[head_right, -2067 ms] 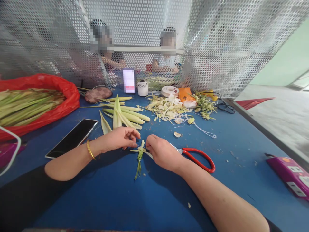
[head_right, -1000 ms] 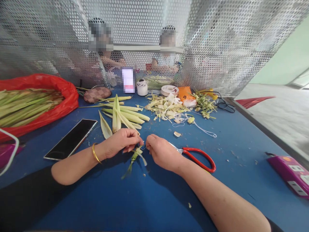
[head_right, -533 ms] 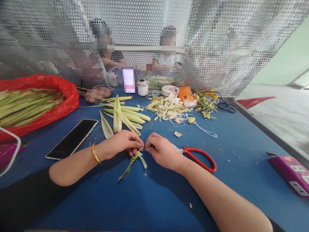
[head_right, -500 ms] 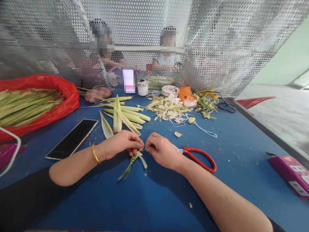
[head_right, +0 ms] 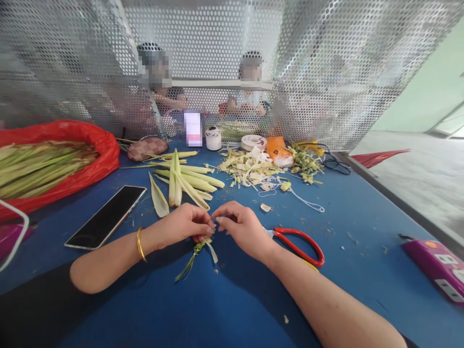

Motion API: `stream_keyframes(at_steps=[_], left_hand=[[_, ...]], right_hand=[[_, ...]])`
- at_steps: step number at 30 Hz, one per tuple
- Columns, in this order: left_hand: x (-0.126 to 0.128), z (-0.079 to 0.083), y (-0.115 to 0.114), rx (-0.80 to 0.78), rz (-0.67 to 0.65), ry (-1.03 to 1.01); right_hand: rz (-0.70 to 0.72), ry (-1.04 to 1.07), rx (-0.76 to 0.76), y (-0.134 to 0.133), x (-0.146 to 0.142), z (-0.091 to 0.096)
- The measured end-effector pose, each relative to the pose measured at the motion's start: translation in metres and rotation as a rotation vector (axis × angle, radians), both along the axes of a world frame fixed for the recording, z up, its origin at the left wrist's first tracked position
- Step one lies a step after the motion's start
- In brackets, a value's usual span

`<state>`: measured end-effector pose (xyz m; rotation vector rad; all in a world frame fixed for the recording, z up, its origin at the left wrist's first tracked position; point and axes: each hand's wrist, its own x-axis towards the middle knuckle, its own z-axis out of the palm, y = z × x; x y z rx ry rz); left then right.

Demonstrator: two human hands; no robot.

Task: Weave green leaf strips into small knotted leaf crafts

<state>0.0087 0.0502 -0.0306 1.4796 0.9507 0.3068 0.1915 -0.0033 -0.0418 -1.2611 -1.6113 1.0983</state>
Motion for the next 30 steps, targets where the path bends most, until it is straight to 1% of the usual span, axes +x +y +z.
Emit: stream_keyframes(at_steps=[3, 6, 9, 14, 22, 26, 30], left_hand=[[-0.0010, -0.0028, 0.0030, -0.026, -0.026, -0.044], [-0.0024, -0.0047, 0.0055, -0.027, -0.047, -0.058], [-0.0033, -0.0056, 0.0066, -0.028, -0.060, -0.068], [-0.0031, -0.0071, 0.0073, -0.026, -0.070, -0.083], [-0.0025, -0.0077, 0.0068, -0.010, -0.075, -0.074], [-0.0025, -0.0043, 0.0066, -0.026, -0.070, -0.073], [-0.0027, -0.0035, 0.0066, -0.043, -0.023, -0.073]], right_hand=[[-0.030, -0.069, 0.018, 0.0023, 0.0032, -0.0007], [0.024, -0.214, 0.084, 0.0023, 0.0032, -0.0016], [0.038, -0.293, 0.137, 0.0005, 0.0011, -0.0024], [0.016, -0.278, 0.176, -0.0001, -0.0013, -0.0046], [0.040, -0.326, 0.334, -0.0013, -0.0043, -0.0025], [0.043, -0.354, 0.334, -0.0026, -0.0048, 0.0002], [0.042, -0.349, 0.316, -0.0028, -0.0046, 0.0009]])
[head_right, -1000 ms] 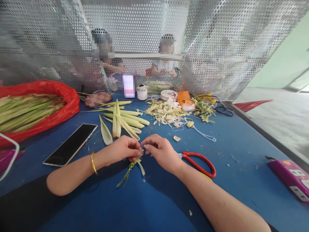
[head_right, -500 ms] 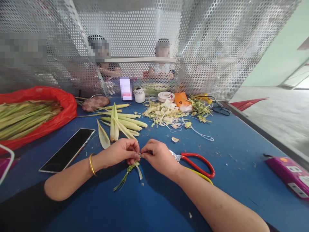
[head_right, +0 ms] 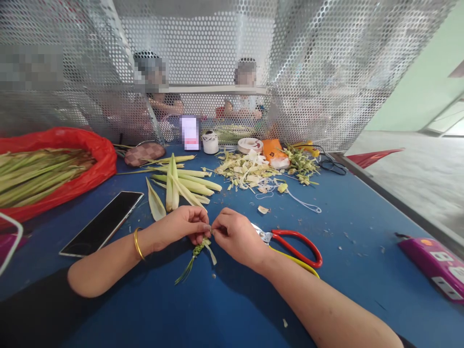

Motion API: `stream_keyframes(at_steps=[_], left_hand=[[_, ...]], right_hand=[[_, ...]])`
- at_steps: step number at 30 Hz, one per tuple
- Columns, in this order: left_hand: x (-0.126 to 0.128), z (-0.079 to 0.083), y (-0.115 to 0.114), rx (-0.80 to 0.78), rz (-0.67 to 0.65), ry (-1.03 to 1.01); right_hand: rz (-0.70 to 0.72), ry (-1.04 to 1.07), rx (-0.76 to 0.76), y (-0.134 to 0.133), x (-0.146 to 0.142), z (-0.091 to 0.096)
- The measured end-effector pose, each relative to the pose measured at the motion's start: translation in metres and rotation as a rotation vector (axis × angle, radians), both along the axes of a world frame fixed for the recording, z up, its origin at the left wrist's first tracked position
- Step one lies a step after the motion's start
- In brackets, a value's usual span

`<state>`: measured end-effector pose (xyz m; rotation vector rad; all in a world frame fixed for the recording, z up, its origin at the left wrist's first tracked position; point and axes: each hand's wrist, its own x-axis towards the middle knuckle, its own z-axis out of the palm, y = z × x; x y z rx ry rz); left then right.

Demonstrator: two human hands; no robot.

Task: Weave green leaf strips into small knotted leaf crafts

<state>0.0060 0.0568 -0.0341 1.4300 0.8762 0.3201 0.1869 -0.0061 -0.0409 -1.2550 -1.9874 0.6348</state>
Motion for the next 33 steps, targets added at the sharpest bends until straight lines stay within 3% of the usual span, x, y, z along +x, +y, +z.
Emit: stream_keyframes(at_steps=[11, 17, 22, 30, 33], left_hand=[[0.001, 0.001, 0.000, -0.004, 0.095, 0.035], [-0.001, 0.001, 0.001, 0.124, 0.060, 0.051], [-0.002, 0.002, -0.002, 0.438, 0.018, 0.116], [0.002, 0.004, -0.021, 1.054, 0.026, 0.422], [0.004, -0.002, -0.021, 1.173, 0.011, 0.362]], right_hand=[[0.031, -0.032, 0.000, -0.001, 0.002, -0.003], [0.006, 0.096, -0.182, 0.001, 0.002, -0.005], [0.091, -0.006, -0.165, 0.000, 0.003, -0.005], [0.048, -0.024, -0.151, 0.000, 0.002, -0.006], [-0.021, 0.024, -0.176, 0.002, 0.002, -0.006]])
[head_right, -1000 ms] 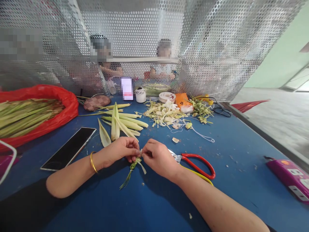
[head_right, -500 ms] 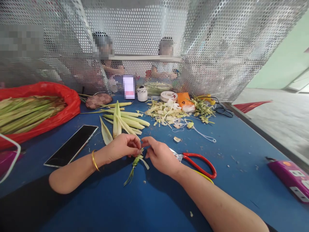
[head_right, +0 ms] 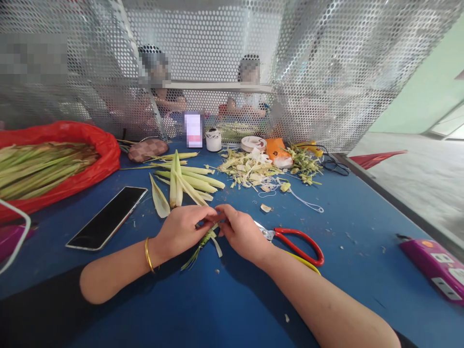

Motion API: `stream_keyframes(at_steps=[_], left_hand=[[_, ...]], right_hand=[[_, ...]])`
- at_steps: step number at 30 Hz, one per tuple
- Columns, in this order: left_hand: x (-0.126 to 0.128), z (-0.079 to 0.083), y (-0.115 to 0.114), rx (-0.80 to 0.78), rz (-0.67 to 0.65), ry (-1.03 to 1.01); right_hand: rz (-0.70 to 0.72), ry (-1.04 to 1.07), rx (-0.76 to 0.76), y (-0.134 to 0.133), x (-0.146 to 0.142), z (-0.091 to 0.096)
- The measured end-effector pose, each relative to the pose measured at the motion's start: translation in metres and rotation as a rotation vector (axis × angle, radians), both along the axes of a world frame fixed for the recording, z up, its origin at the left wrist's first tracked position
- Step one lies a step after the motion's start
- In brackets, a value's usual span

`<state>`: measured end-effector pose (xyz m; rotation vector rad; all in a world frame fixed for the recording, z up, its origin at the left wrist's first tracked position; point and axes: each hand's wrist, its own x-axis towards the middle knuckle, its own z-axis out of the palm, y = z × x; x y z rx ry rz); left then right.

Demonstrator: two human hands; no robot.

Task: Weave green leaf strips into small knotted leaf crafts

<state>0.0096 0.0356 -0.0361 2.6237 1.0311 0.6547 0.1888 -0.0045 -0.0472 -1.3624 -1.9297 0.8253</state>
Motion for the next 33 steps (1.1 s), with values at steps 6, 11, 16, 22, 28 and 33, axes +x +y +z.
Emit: stream_keyframes(at_steps=[6, 11, 16, 22, 28, 33], left_hand=[[0.0010, -0.0089, 0.0036, 0.083, -0.101, -0.166], [0.0016, -0.0062, 0.0025, 0.077, -0.092, -0.210], [0.0028, -0.0040, 0.0033, 0.035, -0.073, -0.275], [0.0030, -0.0047, 0.0050, 0.009, -0.072, -0.286], [0.0028, -0.0020, 0.0045, -0.066, -0.046, -0.320], [0.0018, -0.0021, 0.0088, -0.111, 0.054, -0.284]], right_hand=[[-0.022, 0.107, -0.065, 0.0019, 0.0001, -0.0021], [-0.057, 0.150, -0.077, 0.0027, 0.0005, -0.0026], [-0.080, 0.164, -0.082, 0.0025, 0.0014, -0.0027], [-0.067, 0.106, -0.053, 0.0006, 0.0026, 0.0002], [-0.102, 0.040, 0.079, -0.0023, 0.0059, 0.0004], [-0.097, -0.031, 0.154, -0.0032, 0.0076, 0.0004]])
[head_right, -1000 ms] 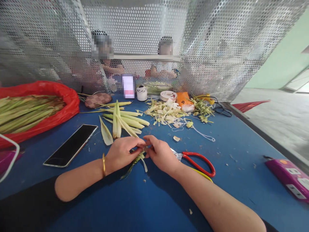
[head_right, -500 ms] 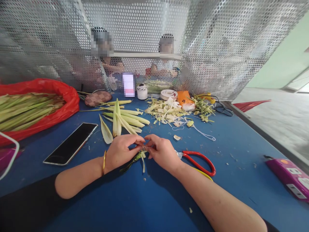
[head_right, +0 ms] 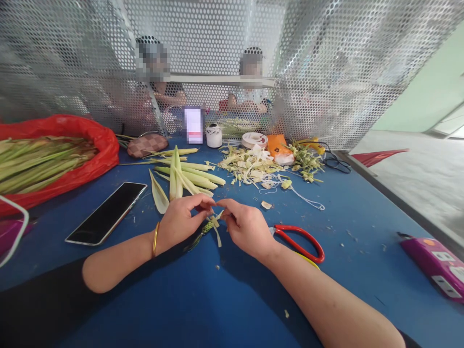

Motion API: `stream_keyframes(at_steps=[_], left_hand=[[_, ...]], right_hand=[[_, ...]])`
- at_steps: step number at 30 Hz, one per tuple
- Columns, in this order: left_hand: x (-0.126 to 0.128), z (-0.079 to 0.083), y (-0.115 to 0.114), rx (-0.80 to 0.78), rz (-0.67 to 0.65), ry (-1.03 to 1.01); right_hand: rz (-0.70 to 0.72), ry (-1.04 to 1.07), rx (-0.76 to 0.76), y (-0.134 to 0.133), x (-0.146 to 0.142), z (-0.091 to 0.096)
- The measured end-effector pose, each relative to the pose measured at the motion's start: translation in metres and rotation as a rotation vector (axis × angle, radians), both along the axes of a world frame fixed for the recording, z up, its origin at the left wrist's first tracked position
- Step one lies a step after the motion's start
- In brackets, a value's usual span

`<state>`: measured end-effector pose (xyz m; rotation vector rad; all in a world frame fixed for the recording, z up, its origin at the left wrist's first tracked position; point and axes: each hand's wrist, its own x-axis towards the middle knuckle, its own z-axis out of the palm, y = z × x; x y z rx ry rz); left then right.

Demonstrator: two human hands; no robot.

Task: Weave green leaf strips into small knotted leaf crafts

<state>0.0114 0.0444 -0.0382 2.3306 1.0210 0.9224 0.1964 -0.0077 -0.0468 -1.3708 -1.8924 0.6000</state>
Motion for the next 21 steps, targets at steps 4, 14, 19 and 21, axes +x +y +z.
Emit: stream_keyframes(at_steps=[4, 14, 19, 21], left_hand=[[-0.001, 0.001, 0.005, 0.018, 0.076, 0.084], [0.000, 0.000, 0.008, -0.006, 0.103, 0.171], [-0.002, -0.005, 0.012, -0.058, 0.094, 0.161], [-0.003, -0.005, 0.015, -0.058, 0.092, 0.119]], right_hand=[[0.008, -0.038, -0.014, 0.000, 0.001, 0.002], [0.078, -0.168, -0.059, -0.001, -0.001, 0.005], [0.084, -0.109, -0.101, 0.001, 0.000, 0.001], [0.072, -0.082, -0.101, 0.001, 0.000, -0.001]])
